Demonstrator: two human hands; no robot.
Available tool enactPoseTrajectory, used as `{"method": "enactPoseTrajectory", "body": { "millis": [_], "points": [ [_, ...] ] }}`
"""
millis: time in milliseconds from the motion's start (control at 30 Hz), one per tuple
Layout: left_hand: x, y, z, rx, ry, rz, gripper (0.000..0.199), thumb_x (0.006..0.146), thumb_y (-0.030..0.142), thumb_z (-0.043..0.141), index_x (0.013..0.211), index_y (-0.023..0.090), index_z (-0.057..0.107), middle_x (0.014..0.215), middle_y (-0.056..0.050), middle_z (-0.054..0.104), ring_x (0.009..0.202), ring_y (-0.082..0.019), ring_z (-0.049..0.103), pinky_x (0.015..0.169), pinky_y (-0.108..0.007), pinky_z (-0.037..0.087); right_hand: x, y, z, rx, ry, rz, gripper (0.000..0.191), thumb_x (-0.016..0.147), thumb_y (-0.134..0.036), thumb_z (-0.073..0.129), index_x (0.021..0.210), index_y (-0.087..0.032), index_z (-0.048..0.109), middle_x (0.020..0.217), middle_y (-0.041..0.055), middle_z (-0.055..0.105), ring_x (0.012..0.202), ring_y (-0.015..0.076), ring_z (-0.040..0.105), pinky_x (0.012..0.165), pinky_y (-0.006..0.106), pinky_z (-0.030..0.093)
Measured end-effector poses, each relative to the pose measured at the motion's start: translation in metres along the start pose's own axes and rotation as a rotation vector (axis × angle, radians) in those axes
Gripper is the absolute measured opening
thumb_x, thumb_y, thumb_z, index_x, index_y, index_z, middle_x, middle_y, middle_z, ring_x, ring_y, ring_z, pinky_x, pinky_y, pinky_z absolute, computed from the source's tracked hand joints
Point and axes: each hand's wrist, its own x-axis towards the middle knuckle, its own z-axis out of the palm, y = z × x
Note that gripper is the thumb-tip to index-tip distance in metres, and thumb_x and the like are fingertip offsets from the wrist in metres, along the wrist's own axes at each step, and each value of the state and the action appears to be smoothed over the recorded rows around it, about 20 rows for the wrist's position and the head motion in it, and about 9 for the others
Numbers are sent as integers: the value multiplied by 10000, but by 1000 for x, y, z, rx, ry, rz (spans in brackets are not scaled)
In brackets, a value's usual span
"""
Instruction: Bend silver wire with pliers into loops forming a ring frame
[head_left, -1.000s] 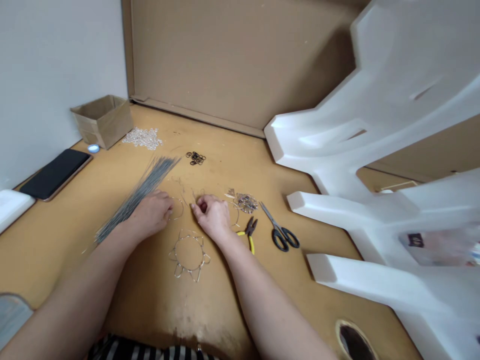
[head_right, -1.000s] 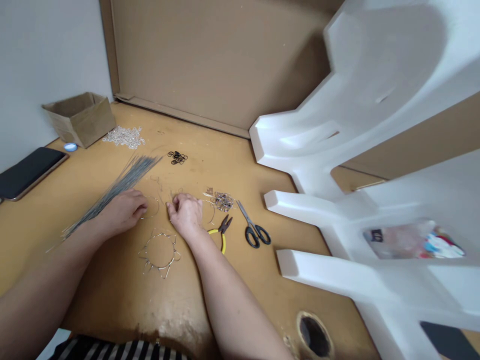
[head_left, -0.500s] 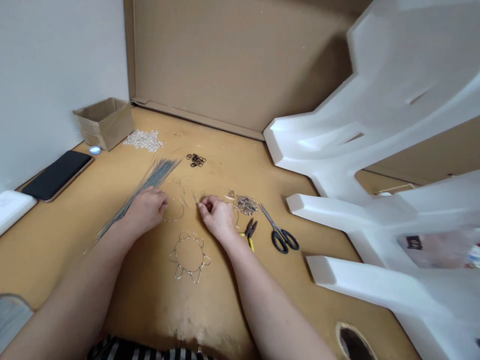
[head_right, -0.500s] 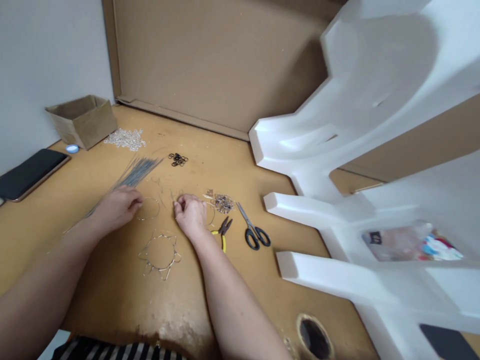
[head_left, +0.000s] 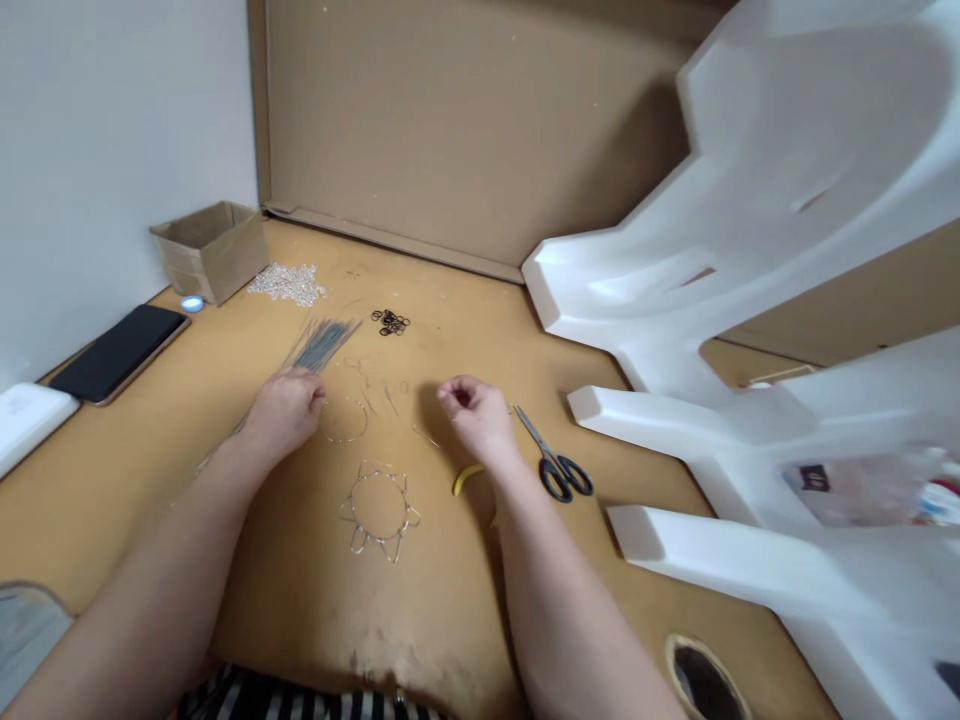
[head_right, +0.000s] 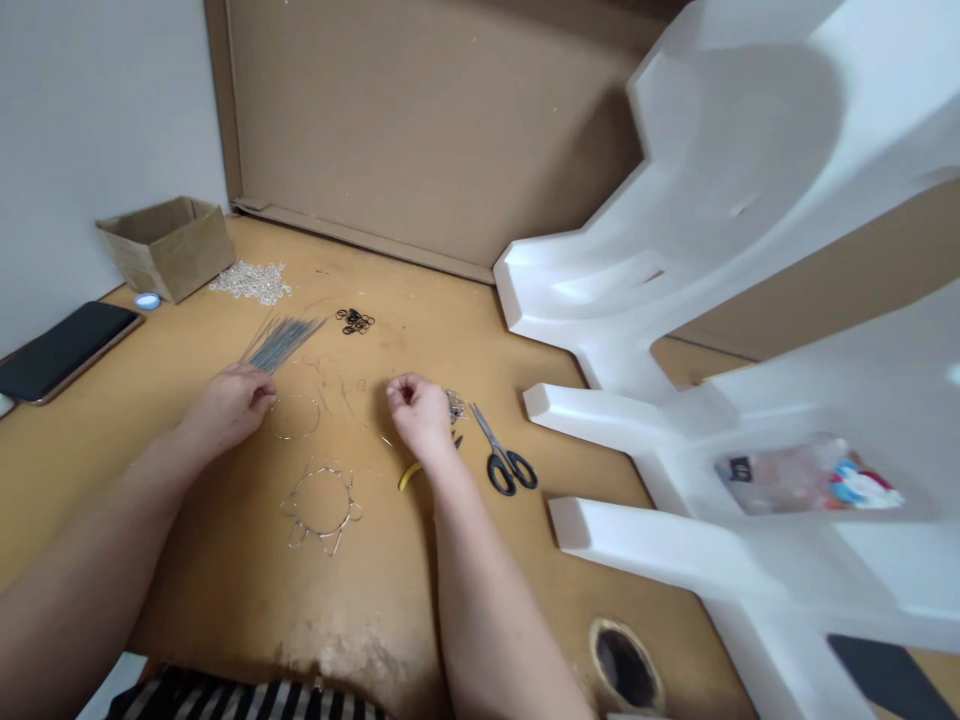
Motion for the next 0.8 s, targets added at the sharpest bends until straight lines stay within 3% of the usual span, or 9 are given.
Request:
{"method": "enactPoseTrajectory", "body": {
  "millis": [100, 233, 533, 800],
  "points": [
    [-1, 2, 2, -21, -3, 10, 174, 718, 128, 430, 652, 166, 586, 735, -76, 614, 783, -205, 529, 730, -313, 424, -1, 1, -23, 76, 21, 11, 108, 653, -256, 482, 604, -168, 520, 505, -24, 472, 463, 99, 396, 471, 227, 318],
    [-2, 6, 2, -31, -24, 15, 172, 718, 130, 433, 661, 165, 592, 748, -75, 620, 788, -205, 529, 746, -316, 417, -9, 0, -35, 49, -101, -4, 103, 650, -255, 502, 591, -172, 520, 508, -33, 469, 460, 89, 382, 481, 224, 322],
    [-2, 3, 0, -51, -8, -2, 171, 713, 134, 430, 654, 168, 587, 743, -73, 611, 782, -205, 524, 732, -316, 413, -25, -6, -9, -343, -311, -36, 72, 677, -163, 534, 622, -180, 577, 585, 2, 568, 550, 120, 498, 534, 229, 351],
    [-1, 3, 2, -63, -6, -3, 168, 714, 136, 431, 653, 169, 584, 746, -72, 608, 780, -206, 518, 736, -321, 413, -32, -3, -1, -553, -278, -43, 62, 696, -140, 560, 652, -177, 584, 669, 42, 613, 680, 165, 551, 606, 256, 360]
  ]
}}
